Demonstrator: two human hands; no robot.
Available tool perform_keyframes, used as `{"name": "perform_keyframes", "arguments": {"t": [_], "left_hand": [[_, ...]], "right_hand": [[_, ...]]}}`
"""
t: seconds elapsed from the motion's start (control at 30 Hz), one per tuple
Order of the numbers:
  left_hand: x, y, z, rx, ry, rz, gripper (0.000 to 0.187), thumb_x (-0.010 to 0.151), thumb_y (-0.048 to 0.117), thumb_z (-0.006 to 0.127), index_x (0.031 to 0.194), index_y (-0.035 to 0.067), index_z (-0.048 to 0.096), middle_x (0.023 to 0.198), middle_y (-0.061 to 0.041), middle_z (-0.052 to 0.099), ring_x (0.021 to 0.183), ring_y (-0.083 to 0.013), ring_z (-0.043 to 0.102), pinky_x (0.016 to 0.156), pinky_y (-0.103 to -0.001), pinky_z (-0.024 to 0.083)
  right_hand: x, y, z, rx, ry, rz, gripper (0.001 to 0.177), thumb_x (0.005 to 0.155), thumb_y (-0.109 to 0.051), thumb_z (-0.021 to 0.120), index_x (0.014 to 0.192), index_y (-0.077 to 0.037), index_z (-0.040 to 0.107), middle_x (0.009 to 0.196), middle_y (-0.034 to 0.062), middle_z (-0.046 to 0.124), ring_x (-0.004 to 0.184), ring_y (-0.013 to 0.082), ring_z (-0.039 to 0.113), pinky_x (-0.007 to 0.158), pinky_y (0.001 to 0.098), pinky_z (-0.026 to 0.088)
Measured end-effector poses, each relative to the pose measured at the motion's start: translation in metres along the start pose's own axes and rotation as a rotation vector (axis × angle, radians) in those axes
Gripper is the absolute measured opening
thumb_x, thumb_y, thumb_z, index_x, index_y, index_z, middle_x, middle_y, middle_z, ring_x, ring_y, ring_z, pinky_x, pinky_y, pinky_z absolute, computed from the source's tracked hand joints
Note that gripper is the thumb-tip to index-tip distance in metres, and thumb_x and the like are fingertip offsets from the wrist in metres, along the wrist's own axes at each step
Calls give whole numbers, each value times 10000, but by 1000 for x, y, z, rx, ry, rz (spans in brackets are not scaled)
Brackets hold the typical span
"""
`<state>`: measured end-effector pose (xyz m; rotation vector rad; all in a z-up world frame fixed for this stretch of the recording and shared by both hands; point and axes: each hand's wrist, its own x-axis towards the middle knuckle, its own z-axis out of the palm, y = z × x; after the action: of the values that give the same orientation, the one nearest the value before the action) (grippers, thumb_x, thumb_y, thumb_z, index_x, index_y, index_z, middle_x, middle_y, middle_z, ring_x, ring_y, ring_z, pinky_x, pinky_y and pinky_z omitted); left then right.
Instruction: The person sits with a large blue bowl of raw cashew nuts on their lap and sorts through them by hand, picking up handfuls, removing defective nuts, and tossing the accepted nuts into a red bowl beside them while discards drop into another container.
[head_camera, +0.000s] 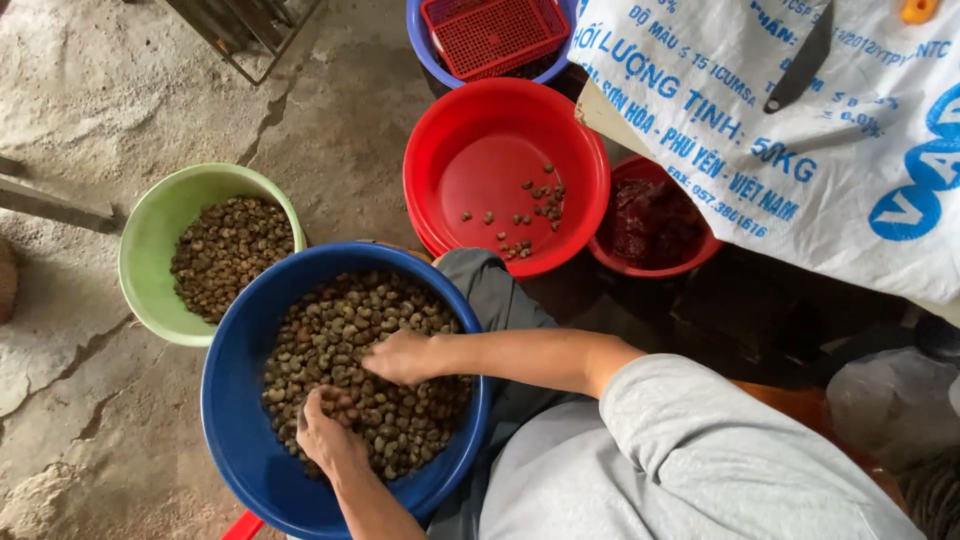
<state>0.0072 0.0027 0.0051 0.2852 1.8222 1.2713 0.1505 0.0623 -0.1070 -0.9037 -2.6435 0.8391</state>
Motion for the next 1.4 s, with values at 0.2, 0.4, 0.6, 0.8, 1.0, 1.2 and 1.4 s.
{"name": "perform_keyframes", "arguments": {"t": [0.2, 0.4, 0.6, 0.8, 1.0, 1.2, 1.4], "left_hand": [[17, -33, -9, 615, -183, 232, 374, 1073, 306, 620, 1059, -45, 748, 718, -92, 622, 613, -167, 497, 545, -325, 409], [35, -64, -8, 1440, -281, 401, 523, 974, 471, 652, 1285, 56, 719, 1101, -143, 786, 920, -318, 764, 756, -409, 614], [38, -64, -15, 1432, -308, 431, 473, 942, 388, 678, 1298, 79, 713, 1102, -145, 785, 955, -350, 754, 768, -443, 606], [27, -54, -11, 1413, -354, 345, 500, 871, 376, 706, 1276, 83, 704, 1083, -158, 785, 996, -374, 740, 837, -455, 602], [30, -62, -15, 1485, -346, 460, 605, 924, 407, 627, 1436, 87, 593, 1200, -164, 752, 1049, -372, 733, 851, -445, 601], [20, -44, -15, 1283, -322, 384, 523, 925, 277, 673, 1410, 84, 626, 1198, -152, 760, 1039, -352, 744, 847, -442, 598], [-7, -9, -8, 525, -174, 417, 262, 1014, 171, 605, 1146, -27, 715, 846, -114, 675, 677, -185, 571, 581, -292, 453]], "right_hand": [[6, -8, -66, 1135, 27, 587, 206, 984, -110, 448, 1111, -19, 582, 684, 58, 576, 496, 181, 531, 441, 333, 479], [-2, -17, -97, 1212, 170, 704, 290, 999, -321, 598, 934, -39, 620, 728, 60, 590, 510, 145, 471, 485, 306, 425], [-18, -17, -48, 277, -230, 381, 264, 865, -277, 620, 975, -39, 649, 746, 128, 723, 600, 305, 685, 561, 430, 575], [-30, -21, -13, 66, -185, 256, 195, 902, -165, 552, 991, 8, 558, 747, 227, 723, 680, 441, 704, 627, 529, 551], [-28, -34, -30, -2, -277, 257, 193, 913, -169, 555, 928, 4, 638, 840, 221, 755, 766, 410, 723, 739, 495, 567], [-21, -37, -73, 420, -355, 539, 391, 955, -380, 569, 993, 7, 613, 724, 112, 694, 587, 255, 656, 525, 381, 564], [-9, -40, -80, 1414, -146, 698, 337, 989, -279, 453, 1145, -15, 591, 1017, 175, 667, 792, 275, 636, 657, 411, 578]]}}
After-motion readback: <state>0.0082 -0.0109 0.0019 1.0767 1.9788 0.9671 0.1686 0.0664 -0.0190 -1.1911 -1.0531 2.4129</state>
